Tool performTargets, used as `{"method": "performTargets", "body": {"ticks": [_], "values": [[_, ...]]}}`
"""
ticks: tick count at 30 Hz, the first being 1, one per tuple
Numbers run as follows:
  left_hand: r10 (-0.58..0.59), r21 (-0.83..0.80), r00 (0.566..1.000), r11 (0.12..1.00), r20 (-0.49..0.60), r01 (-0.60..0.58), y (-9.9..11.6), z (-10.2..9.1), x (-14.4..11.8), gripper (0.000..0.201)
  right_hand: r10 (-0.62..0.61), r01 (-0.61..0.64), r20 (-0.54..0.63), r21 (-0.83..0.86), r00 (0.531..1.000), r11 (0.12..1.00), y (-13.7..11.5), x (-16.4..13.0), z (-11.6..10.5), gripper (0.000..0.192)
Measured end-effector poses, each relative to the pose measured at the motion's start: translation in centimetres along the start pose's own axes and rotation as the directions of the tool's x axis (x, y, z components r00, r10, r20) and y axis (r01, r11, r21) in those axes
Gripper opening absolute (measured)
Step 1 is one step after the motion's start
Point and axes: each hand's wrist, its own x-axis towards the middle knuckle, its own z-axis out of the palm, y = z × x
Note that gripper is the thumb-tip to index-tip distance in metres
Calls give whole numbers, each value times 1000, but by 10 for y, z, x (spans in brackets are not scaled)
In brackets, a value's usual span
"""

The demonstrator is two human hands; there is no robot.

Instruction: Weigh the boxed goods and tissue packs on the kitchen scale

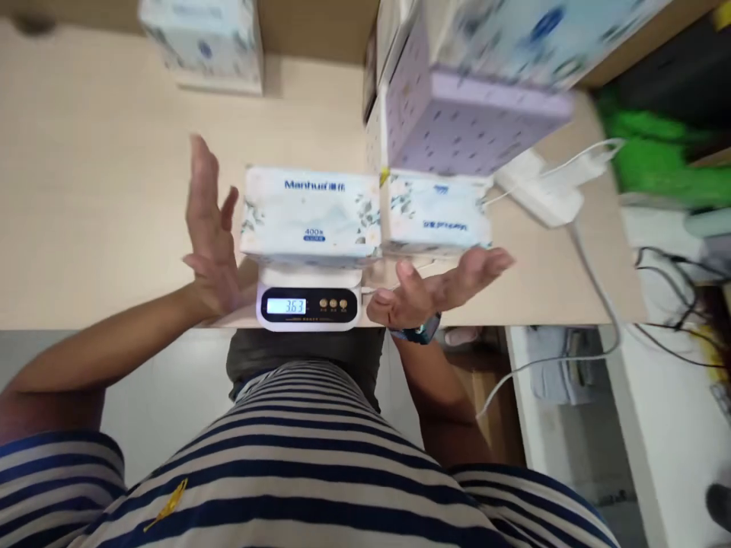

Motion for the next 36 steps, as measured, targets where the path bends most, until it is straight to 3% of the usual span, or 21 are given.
{"method": "performTargets", "body": {"ticks": [2, 3, 4, 7, 11, 15, 18, 21, 25, 29, 33, 36], "values": [[-6, 11, 1000, 1000, 22, 5, -3, -5, 1, 95, -202, 215, -290, 13, 935, 976, -9, 13, 27, 64], [-9, 20, 1000, 1000, 13, 9, -3, -7, 2, 98, -234, 249, -363, -4, 902, 968, -14, 17, 36, 63], [-12, 31, 1000, 999, -9, 12, -2, -8, 2, 99, -213, 222, -361, -16, 908, 975, -19, 20, 41, 62], [-55, 67, 997, 996, -59, 59, 5, -8, 3, 97, -64, 54, -241, -47, 969, 997, -25, 18, 43, 65], [-106, 55, 994, 993, -37, 108, 10, -3, 4, 91, 28, -41, -113, -114, 993, 993, -21, 12, 34, 68], [-183, -14, 982, 983, -37, 183, 9, 1, 3, 88, -23, 11, -179, -65, 984, 998, -24, 23, 33, 69], [-239, -59, 971, 970, -29, 237, 8, 5, 2, 89, 17, -11, -242, 26, 970, 1000, -31, 33, 33, 75], [-261, -88, 965, 962, -1, 260, 8, 6, 0, 88, 47, -40, -188, 42, 981, 998, -28, 33, 32, 87], [-282, -99, 959, 954, 7, 281, 10, 4, 1, 85, -75, 79, -196, 10, 978, 997, -13, 27, 34, 94], [-311, -112, 950, 945, -15, 307, 13, 5, 1, 87, -84, 87, -99, 24, 992, 996, -14, 28, 28, 96], [-244, -93, 970, 965, 25, 245, 8, 8, -3, 86, 57, -57, 20, 24, 998, 998, -36, 41, 11, 100], [-186, -65, 980, 979, 69, 191, 7, 7, -7, 84, 226, -230, 172, 5, 959, 973, -56, 52, -6, 98]]}}
